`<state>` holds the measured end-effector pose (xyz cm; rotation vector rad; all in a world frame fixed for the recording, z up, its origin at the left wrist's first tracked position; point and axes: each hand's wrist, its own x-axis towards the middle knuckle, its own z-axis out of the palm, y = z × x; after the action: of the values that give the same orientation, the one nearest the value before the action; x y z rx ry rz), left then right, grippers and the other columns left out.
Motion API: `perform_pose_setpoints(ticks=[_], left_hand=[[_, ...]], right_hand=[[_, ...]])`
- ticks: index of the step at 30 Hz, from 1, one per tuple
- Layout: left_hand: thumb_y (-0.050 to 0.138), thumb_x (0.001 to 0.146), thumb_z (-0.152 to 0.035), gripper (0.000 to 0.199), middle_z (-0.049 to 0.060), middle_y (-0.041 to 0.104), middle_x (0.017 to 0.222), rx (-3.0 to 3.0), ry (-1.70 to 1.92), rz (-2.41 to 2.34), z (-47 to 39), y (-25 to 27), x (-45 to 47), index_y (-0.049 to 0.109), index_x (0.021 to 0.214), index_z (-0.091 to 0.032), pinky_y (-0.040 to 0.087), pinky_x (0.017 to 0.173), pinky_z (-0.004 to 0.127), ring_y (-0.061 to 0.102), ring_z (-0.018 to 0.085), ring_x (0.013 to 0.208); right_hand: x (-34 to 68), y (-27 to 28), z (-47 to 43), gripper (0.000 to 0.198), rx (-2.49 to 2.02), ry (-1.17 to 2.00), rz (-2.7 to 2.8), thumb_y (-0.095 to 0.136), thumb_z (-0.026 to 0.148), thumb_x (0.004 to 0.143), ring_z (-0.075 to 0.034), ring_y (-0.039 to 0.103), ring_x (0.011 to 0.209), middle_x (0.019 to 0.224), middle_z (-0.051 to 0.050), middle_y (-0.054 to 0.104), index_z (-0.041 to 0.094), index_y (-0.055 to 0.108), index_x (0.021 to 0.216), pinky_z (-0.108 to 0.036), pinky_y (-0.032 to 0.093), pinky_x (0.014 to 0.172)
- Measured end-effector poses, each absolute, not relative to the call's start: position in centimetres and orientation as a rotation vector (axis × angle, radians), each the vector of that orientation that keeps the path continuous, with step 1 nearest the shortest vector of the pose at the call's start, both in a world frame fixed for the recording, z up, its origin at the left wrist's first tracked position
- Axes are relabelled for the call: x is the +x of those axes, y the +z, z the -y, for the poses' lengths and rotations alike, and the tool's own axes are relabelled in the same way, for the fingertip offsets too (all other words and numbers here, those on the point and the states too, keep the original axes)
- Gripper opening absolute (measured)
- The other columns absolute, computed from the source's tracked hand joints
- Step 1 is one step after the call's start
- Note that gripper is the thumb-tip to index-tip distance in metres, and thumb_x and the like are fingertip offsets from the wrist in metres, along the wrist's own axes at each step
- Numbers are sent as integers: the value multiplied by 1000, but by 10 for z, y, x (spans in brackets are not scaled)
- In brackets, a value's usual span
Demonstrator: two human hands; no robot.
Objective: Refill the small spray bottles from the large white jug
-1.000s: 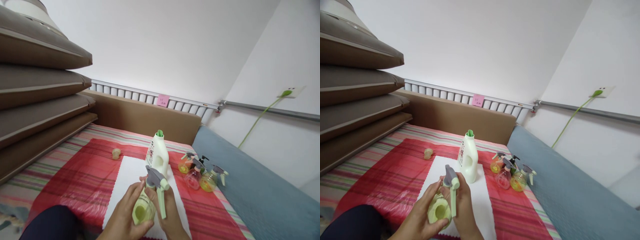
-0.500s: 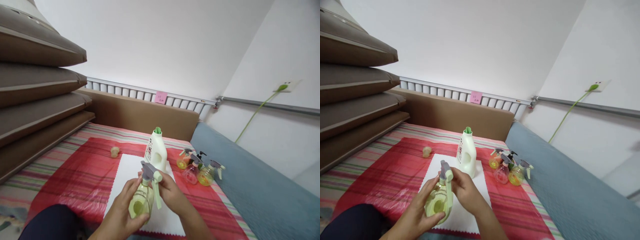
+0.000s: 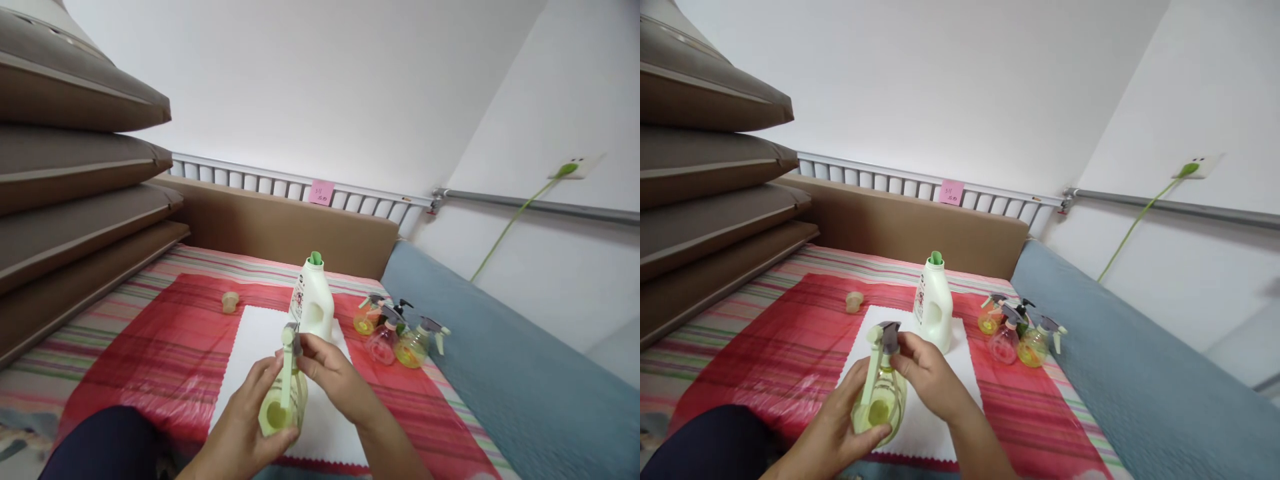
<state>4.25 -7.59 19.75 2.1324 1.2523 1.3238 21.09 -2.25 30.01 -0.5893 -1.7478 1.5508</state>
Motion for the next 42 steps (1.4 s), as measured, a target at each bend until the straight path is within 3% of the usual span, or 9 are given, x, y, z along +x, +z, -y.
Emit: perform_pose_setpoints(ticks=[7,17,23,31,37,42], left_hand=[[68,66,-12,102,9,37,147,1912,1307,-1328,79,208,48,9,145,-35,41,106,47,39,29,133],[69,64,-13,99,10,49,137,1756,1306,-1340,78,212,47,14,145,-30,43,103,46,49,28,125],[71,66,-17,96,8,45,141,1873,1316,-1358,82,215,46,16,144,-35,41,105,47,46,27,127],[70,70,-21,92,9,43,143,2067,1301,-1459,79,213,45,16,144,-34,42,105,48,44,28,130],[69,70,-22,88,9,50,135,2072,1300,-1537,79,215,50,21,143,-31,49,98,43,53,27,121],[68,72,-24,83,9,45,141,2094,1286,-1503,78,214,52,24,143,-33,49,99,42,51,27,124]], right_hand=[[206,288,18,24,-537,1583,1531,69,31,81,-18,60,93,97,-1,67,22,65,103,-29,42,87],[202,271,25,25,-549,1476,1426,67,36,83,-21,60,99,106,-4,68,25,63,105,-35,44,92],[208,273,29,27,-611,1431,1510,66,38,83,-21,60,101,109,-4,67,25,63,107,-35,45,92],[203,283,33,27,-700,1381,1487,73,36,77,-23,62,97,102,-4,68,23,64,99,-35,46,90],[193,274,37,23,-678,1376,1334,71,37,78,-19,62,88,94,-1,68,23,63,95,-28,49,79],[186,268,40,23,-665,1368,1286,68,37,81,-18,62,86,94,-2,68,22,60,97,-28,48,78]])
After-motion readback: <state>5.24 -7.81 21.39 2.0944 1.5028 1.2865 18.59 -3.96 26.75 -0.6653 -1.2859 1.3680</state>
